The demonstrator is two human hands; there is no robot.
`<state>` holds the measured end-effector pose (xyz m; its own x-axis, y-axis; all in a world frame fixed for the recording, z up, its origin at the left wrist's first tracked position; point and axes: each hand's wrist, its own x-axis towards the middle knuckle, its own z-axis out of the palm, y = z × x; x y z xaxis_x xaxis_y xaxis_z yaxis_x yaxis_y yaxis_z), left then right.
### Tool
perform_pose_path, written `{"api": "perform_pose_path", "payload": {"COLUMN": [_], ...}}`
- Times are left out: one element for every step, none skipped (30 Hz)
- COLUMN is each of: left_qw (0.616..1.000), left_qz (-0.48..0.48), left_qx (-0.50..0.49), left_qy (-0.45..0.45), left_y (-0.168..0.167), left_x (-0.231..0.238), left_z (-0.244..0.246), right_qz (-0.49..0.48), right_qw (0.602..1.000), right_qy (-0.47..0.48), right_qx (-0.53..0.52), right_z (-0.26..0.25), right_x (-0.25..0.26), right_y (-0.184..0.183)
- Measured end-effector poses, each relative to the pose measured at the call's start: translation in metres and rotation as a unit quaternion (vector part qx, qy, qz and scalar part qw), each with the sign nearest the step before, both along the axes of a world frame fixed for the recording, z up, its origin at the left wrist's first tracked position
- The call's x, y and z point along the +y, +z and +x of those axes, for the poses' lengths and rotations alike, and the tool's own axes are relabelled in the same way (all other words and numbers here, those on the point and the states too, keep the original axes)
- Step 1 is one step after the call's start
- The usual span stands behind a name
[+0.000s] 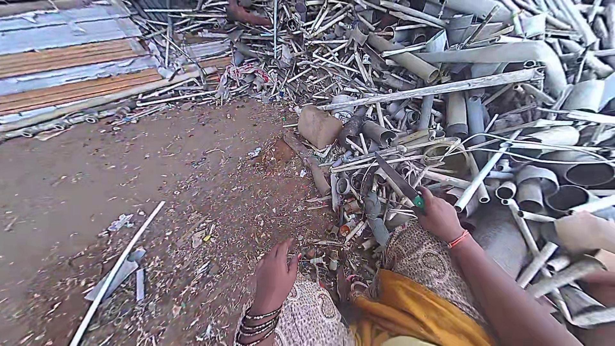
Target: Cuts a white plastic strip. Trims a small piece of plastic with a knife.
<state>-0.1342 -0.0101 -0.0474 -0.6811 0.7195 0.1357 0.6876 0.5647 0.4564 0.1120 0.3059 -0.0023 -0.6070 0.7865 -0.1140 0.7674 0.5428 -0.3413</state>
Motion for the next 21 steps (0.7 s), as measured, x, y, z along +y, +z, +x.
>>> {"api": "perform_pose_path", "payload": {"left_qw": [1.0, 1.0, 0.999, 0.999, 0.999, 0.999, 0.999, 0.998, 0.998, 0.997, 0.997, 0.997, 0.997, 0.997, 0.997, 0.997, 0.998, 0.998, 0.999, 0.999, 1.0], "left_qz": [-0.008, -0.017, -0.023, -0.024, -0.025, -0.027, -0.032, -0.038, -0.047, -0.056, -0.059, -0.061, -0.059, -0.059, -0.057, -0.053, -0.046, -0.036, -0.025, -0.009, 0.008], "left_qx": [-0.006, -0.015, -0.025, -0.027, -0.029, -0.033, -0.037, -0.042, -0.044, -0.046, -0.046, -0.049, -0.048, -0.049, -0.048, -0.045, -0.044, -0.042, -0.037, -0.028, -0.018], "left_qy": [-0.004, -0.005, -0.006, -0.008, -0.009, -0.01, -0.01, -0.007, -0.002, 0.002, 0.002, 0.002, -0.001, -0.006, -0.013, -0.019, -0.022, -0.022, -0.019, -0.018, -0.016], "left_y": [0.001, 0.002, 0.003, 0.003, 0.003, 0.004, 0.004, 0.005, 0.005, 0.006, 0.006, 0.008, 0.009, 0.01, 0.01, 0.01, 0.009, 0.007, 0.004, -0.001, -0.005], "left_x": [0.004, 0.008, 0.011, 0.013, 0.015, 0.015, 0.015, 0.013, 0.012, 0.011, 0.01, 0.01, 0.011, 0.012, 0.012, 0.01, 0.006, 0.001, -0.006, -0.014, -0.022], "left_z": [0.001, 0.001, 0.001, 0.0, 0.0, -0.001, -0.002, -0.003, -0.003, -0.004, -0.004, -0.002, 0.0, 0.004, 0.008, 0.01, 0.011, 0.01, 0.007, 0.003, -0.002], "right_qz": [-0.002, -0.004, -0.004, -0.002, 0.003, 0.005, 0.004, 0.004, 0.001, -0.008, -0.023, -0.044, -0.067, -0.09, -0.112, -0.131, -0.153, -0.174, -0.189, -0.199, -0.205], "right_qw": [1.0, 0.999, 0.998, 0.998, 0.998, 0.998, 0.998, 0.999, 0.999, 0.999, 0.999, 0.998, 0.997, 0.995, 0.992, 0.989, 0.986, 0.983, 0.981, 0.98, 0.979], "right_qy": [0.015, 0.028, 0.038, 0.044, 0.045, 0.043, 0.038, 0.032, 0.027, 0.023, 0.022, 0.024, 0.028, 0.033, 0.037, 0.04, 0.037, 0.03, 0.021, 0.011, 0.001], "right_qx": [-0.017, -0.032, -0.043, -0.048, -0.047, -0.045, -0.044, -0.042, -0.037, -0.035, -0.031, -0.029, -0.029, -0.034, -0.042, -0.048, -0.05, -0.041, -0.027, -0.013, 0.005], "right_z": [0.001, 0.001, 0.002, 0.003, 0.005, 0.006, 0.008, 0.01, 0.011, 0.011, 0.008, 0.005, 0.002, -0.001, -0.004, -0.008, -0.013, -0.018, -0.024, -0.031, -0.04], "right_x": [-0.004, -0.006, -0.007, -0.006, -0.004, -0.002, 0.0, 0.001, 0.002, 0.001, -0.001, -0.003, -0.006, -0.009, -0.011, -0.013, -0.013, -0.014, -0.015, -0.015, -0.016], "right_y": [0.002, 0.003, 0.005, 0.005, 0.004, 0.004, 0.003, 0.002, 0.0, -0.002, -0.005, -0.008, -0.012, -0.018, -0.026, -0.037, -0.048, -0.059, -0.07, -0.079, -0.086]}}
